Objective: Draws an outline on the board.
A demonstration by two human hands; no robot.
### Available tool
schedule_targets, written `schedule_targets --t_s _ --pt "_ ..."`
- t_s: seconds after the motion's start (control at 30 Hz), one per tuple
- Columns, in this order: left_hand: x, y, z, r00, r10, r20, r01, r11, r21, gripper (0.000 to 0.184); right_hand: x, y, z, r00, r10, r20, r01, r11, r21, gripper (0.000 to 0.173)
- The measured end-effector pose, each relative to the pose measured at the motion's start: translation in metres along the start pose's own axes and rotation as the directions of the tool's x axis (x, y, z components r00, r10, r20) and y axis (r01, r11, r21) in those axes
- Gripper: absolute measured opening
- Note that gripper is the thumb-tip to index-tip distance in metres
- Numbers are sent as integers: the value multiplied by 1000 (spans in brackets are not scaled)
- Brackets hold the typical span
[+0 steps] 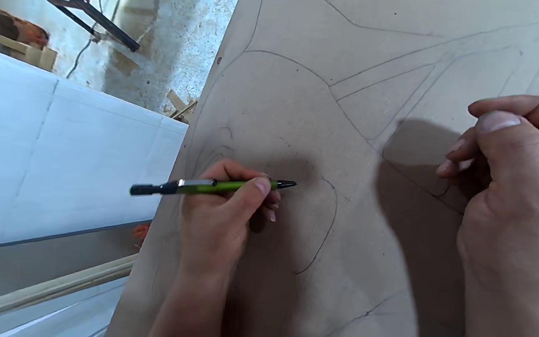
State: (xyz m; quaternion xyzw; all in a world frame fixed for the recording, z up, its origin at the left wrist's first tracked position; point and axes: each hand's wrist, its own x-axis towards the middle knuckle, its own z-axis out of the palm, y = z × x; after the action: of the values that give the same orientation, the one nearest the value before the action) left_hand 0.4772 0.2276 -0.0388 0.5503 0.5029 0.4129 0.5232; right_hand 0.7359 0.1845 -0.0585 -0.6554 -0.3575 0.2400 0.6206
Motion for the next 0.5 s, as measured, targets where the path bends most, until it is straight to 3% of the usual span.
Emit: schedule_targets --t_s 0.1,0.23,0.4,0.5 --pt "33 -3 -24 957 101 271 -127 989 78 6 2 -1 2 1000 12 -4 -12 1000 -25 18" --pt "86 1 -25 784 117 610 -222 970 100 7 2 2 2 1000 10 -12 -11 998 -56 18" --pt "124 8 4 574 119 810 -267 962 49 6 5 5 4 998 -39 -52 33 992 -119 15" --pt "130 10 10 497 124 859 -297 954 34 6 8 6 7 996 -70 -61 61 988 -143 14"
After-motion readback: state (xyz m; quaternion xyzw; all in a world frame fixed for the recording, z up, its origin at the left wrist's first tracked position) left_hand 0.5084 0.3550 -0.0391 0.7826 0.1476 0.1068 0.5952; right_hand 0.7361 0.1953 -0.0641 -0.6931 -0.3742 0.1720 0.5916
